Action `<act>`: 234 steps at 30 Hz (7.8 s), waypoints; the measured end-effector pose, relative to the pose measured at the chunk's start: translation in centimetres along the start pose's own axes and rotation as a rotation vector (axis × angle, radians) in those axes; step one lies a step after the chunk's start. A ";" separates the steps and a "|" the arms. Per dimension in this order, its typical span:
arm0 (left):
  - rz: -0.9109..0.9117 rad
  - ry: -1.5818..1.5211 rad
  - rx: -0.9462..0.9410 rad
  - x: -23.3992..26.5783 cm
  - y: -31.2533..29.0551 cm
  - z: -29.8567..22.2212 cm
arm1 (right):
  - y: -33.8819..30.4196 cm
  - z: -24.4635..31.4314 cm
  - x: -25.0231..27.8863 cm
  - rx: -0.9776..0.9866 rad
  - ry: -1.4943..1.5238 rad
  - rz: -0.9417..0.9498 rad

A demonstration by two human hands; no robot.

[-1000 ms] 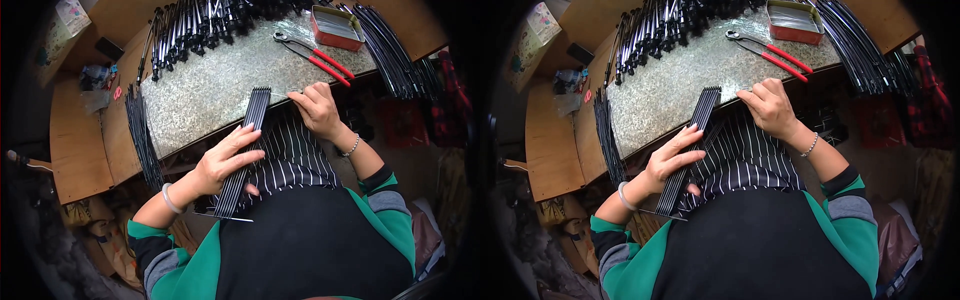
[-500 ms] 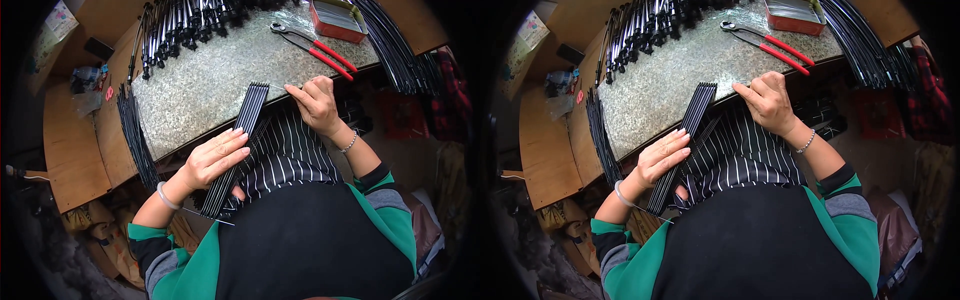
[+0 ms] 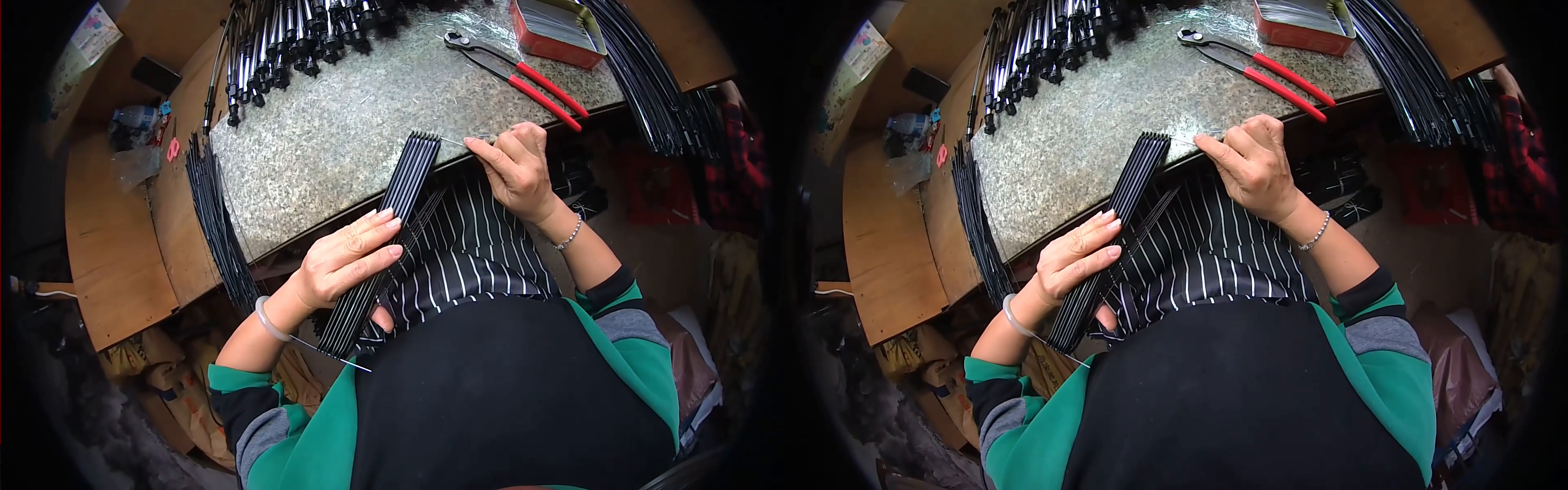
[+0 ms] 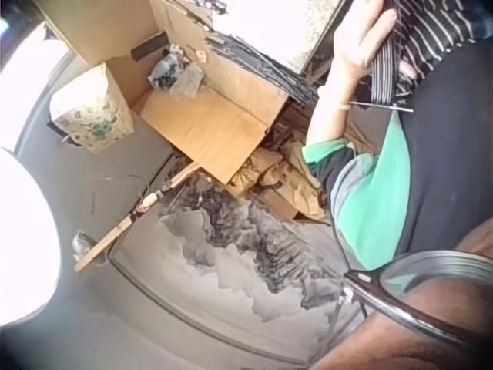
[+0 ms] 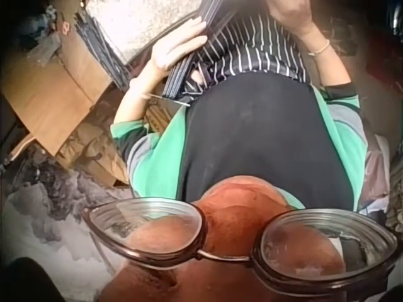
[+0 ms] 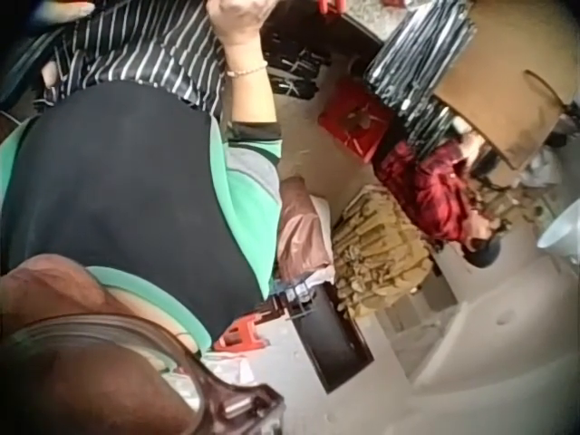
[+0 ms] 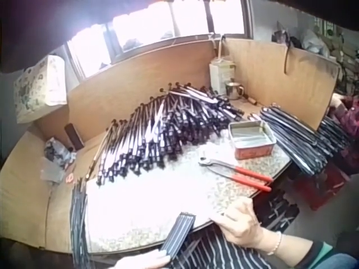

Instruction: Assembling and sorting industrial brush components using pliers at a workbench.

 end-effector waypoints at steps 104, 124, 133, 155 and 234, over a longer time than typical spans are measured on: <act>-0.417 0.831 1.163 24.4 -6.6 24.4 | 7.5 7.6 0.2 -0.447 1.380 0.255; -0.872 -0.677 0.389 21.1 3.9 13.7 | 6.7 7.5 2.5 -0.723 1.288 0.058; -0.677 -0.809 -0.103 18.8 10.5 1.2 | 7.1 8.3 4.3 -0.645 1.340 0.045; -0.976 -1.068 0.112 5.8 7.2 -4.1 | 7.4 8.5 4.0 -0.491 1.440 0.236; -0.971 -1.059 0.187 5.2 5.9 -1.8 | 9.0 12.2 -0.3 -0.328 1.132 0.103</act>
Point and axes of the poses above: each hand's wrist, its own y-axis towards the middle knuckle, its own x-axis out of the back of the hand, z = x × y, the point moved 5 cm from there along y, towards the middle knuckle, and after that the axes turned 1 degree about -z, right-handed, at the moved point
